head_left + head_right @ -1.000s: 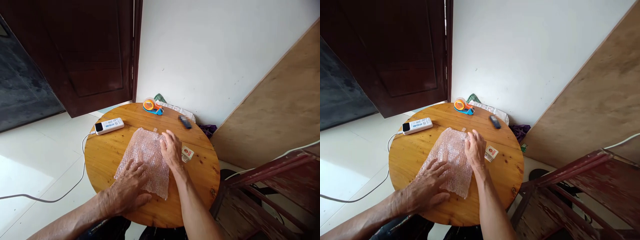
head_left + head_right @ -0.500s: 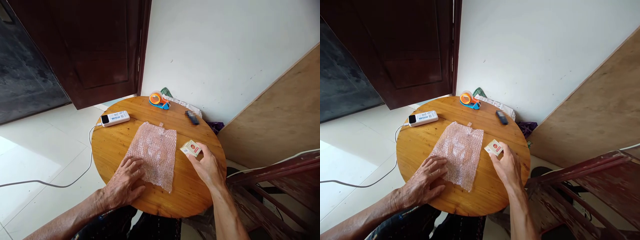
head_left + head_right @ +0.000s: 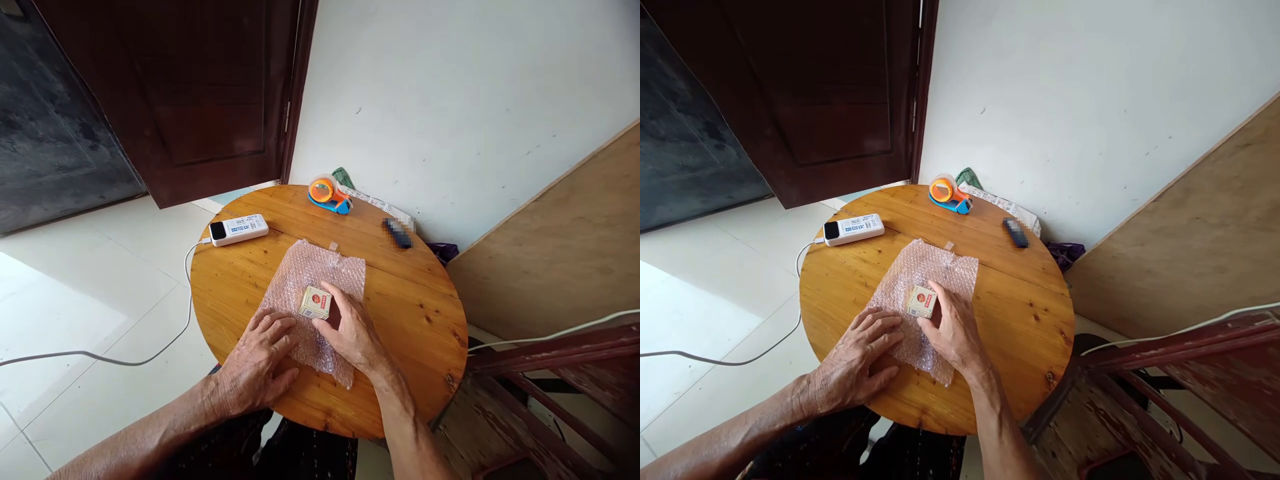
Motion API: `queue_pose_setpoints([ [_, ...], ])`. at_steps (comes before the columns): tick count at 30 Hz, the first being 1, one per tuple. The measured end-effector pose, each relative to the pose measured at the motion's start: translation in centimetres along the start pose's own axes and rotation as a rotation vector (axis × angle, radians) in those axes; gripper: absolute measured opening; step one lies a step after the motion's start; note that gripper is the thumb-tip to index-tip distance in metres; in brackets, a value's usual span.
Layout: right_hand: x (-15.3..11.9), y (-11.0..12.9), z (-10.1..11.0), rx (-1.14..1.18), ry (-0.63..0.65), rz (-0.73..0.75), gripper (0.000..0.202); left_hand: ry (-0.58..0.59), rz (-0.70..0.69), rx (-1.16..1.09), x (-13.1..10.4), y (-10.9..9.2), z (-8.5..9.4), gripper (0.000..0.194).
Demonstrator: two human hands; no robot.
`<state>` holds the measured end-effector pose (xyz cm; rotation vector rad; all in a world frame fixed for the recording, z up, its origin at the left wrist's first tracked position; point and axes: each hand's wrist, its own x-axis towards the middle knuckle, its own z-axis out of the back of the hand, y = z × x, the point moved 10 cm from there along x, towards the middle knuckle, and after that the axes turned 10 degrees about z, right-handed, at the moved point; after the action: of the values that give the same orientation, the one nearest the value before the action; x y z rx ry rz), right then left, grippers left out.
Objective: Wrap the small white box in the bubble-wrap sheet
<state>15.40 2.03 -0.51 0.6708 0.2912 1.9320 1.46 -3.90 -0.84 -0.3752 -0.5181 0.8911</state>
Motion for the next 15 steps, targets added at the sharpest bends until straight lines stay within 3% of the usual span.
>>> queue_pose_setpoints([
  [7,-0.4,-0.1,0.6,0.043,-0.085,-0.014,0.049,-0.038,0.03,0.015,-0.1,0.3,0.5,0.028],
  [15,-0.6,-0.9,0.6,0.069,-0.128,-0.051,0.048,0.06,-0.051,0.094,1.1,-0.5,0.7,0.01],
])
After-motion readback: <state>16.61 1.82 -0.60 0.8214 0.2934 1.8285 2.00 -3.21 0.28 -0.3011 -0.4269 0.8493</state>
